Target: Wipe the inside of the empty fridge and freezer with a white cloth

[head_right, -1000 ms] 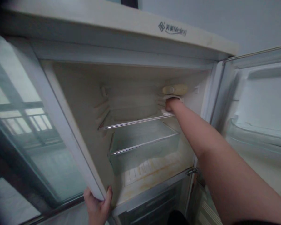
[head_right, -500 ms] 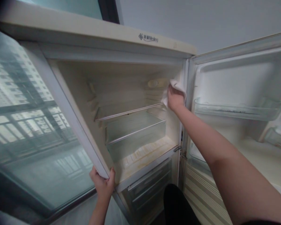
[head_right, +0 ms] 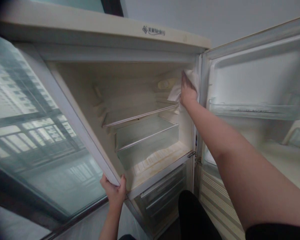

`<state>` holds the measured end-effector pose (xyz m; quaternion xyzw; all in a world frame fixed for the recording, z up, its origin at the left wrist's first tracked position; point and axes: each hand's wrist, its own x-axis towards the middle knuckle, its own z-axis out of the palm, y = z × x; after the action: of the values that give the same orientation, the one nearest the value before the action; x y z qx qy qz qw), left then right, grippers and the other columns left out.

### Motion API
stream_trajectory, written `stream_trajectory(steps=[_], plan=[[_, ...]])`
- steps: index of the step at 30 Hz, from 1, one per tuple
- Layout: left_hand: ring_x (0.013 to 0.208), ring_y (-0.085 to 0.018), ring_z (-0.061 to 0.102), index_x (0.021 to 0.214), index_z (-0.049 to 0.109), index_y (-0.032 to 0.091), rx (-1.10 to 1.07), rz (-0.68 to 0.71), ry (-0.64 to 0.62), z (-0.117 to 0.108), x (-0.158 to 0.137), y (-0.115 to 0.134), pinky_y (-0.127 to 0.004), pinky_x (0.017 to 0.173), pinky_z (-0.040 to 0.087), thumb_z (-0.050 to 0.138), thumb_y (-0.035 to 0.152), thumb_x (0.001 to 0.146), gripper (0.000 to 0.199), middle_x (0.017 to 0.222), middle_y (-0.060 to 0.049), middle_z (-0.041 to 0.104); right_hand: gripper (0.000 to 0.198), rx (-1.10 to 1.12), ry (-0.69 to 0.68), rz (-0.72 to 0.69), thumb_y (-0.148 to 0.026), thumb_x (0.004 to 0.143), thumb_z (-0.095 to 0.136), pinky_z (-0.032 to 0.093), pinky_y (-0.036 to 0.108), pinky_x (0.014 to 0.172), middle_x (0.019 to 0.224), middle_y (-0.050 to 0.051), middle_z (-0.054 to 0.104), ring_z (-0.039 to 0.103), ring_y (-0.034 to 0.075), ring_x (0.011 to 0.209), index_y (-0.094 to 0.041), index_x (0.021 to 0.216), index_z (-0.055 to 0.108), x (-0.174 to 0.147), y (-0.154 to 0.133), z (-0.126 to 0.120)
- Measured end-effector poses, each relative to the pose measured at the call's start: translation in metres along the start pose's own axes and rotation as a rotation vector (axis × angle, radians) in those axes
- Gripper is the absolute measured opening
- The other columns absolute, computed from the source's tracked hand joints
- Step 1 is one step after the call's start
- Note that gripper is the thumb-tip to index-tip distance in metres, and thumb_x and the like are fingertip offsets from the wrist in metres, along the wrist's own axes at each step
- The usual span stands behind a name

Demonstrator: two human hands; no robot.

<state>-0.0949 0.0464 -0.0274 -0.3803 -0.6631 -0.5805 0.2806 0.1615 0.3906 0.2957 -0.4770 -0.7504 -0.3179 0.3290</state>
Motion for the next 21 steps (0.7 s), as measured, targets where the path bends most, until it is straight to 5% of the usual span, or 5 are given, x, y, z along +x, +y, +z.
stream_trajectory(steps=[8, 12, 18, 21], plan=[[0.112, -0.031, 0.05, 0.139, 0.046, 0.012, 0.003, 0.011, -0.014, 0.0, -0.001, -0.005, -0.05, 0.101, 0.043, 0.07, 0.041, 0.082, 0.069, 0.119, -0.012, 0.048, 0.074, 0.002, -0.036, 0.044, -0.024, 0.099, 0.037, 0.023, 0.048, 0.124, 0.172, 0.022, 0.007, 0.006, 0.033, 0.159, 0.002, 0.164, 0.01, 0.002, -0.005, 0.002], [0.114, -0.031, 0.049, 0.142, 0.043, 0.012, -0.001, 0.035, -0.018, 0.001, 0.0, -0.009, -0.05, 0.101, 0.043, 0.072, 0.04, 0.081, 0.073, 0.12, -0.012, 0.048, 0.073, 0.039, -0.028, 0.02, -0.023, 0.1, 0.034, 0.024, 0.049, 0.123, 0.171, 0.02, 0.014, 0.009, 0.033, 0.158, -0.005, 0.166, 0.007, 0.0, 0.0, 0.005], [0.113, -0.031, 0.05, 0.137, 0.047, 0.014, -0.016, 0.012, -0.01, 0.002, 0.0, -0.011, -0.051, 0.102, 0.043, 0.072, 0.04, 0.079, 0.068, 0.117, -0.011, 0.049, 0.06, 0.135, 0.033, -0.021, -0.027, 0.106, 0.032, 0.022, 0.042, 0.124, 0.174, 0.012, 0.008, 0.011, 0.027, 0.159, -0.013, 0.164, 0.025, -0.01, 0.012, 0.007], [0.113, -0.031, 0.05, 0.136, 0.047, 0.014, -0.025, 0.012, -0.017, 0.002, 0.0, -0.008, -0.051, 0.103, 0.042, 0.072, 0.039, 0.079, 0.067, 0.117, -0.011, 0.049, 0.058, 0.17, 0.066, 0.069, -0.019, 0.106, 0.021, 0.021, 0.04, 0.125, 0.172, 0.017, 0.012, 0.013, 0.025, 0.159, -0.006, 0.163, 0.023, -0.018, -0.001, 0.002]])
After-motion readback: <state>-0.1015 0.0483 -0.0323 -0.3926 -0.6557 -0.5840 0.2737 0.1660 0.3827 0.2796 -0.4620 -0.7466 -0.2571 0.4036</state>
